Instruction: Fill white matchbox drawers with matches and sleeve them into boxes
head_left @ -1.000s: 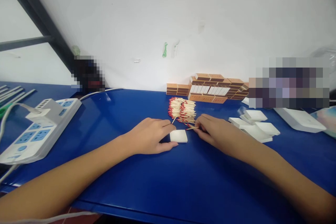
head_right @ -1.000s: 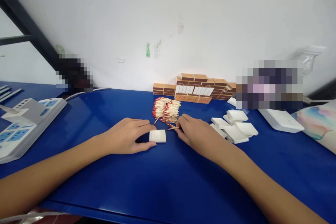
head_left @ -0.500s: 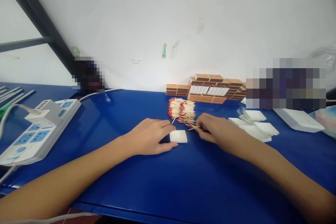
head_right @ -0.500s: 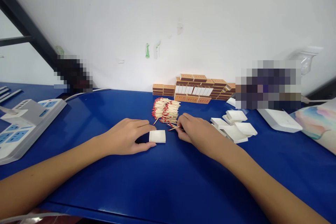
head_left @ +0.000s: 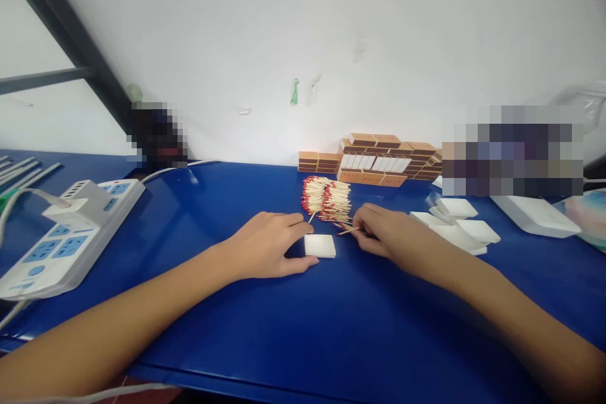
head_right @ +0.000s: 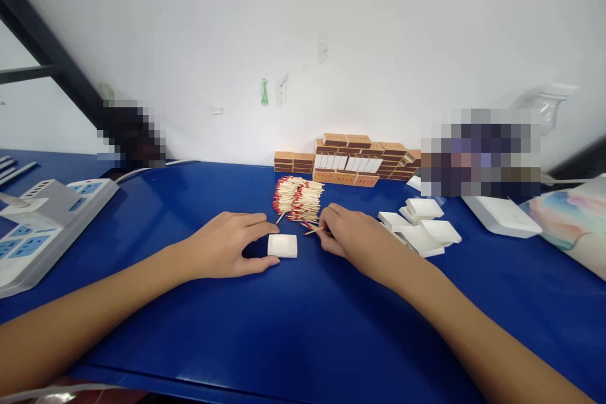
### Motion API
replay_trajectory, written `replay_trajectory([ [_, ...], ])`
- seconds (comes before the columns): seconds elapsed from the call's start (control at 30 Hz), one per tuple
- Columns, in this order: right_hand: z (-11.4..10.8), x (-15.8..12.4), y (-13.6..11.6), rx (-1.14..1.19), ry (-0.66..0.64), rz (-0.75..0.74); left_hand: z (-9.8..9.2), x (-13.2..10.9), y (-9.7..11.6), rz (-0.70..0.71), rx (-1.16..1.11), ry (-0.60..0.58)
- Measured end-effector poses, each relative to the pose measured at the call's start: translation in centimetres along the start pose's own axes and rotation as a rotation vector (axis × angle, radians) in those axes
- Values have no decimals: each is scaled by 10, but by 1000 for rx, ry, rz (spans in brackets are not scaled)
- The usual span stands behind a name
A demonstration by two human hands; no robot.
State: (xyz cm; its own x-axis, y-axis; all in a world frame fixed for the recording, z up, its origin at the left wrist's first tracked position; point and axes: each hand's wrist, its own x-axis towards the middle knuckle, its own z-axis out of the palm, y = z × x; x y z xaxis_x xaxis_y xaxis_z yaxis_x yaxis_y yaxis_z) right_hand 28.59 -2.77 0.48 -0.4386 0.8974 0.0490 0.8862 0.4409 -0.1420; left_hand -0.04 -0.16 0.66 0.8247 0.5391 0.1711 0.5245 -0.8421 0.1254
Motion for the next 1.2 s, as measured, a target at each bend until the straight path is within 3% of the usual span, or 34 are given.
replay_trajectory([
  [0.5,-3,-4,1,113,30,-4,-1,3,1,-67,-143,-6],
  [0.77,-11,-8,-28,324,70,-85,0,1,6,-31,-151,20],
  [1.03,-4,-4,-46,126,-23,-154,1,1,6,6,-155,15],
  [1.2,-12,-8,-42,173,8,-159,2,1,4,21,-154,8],
])
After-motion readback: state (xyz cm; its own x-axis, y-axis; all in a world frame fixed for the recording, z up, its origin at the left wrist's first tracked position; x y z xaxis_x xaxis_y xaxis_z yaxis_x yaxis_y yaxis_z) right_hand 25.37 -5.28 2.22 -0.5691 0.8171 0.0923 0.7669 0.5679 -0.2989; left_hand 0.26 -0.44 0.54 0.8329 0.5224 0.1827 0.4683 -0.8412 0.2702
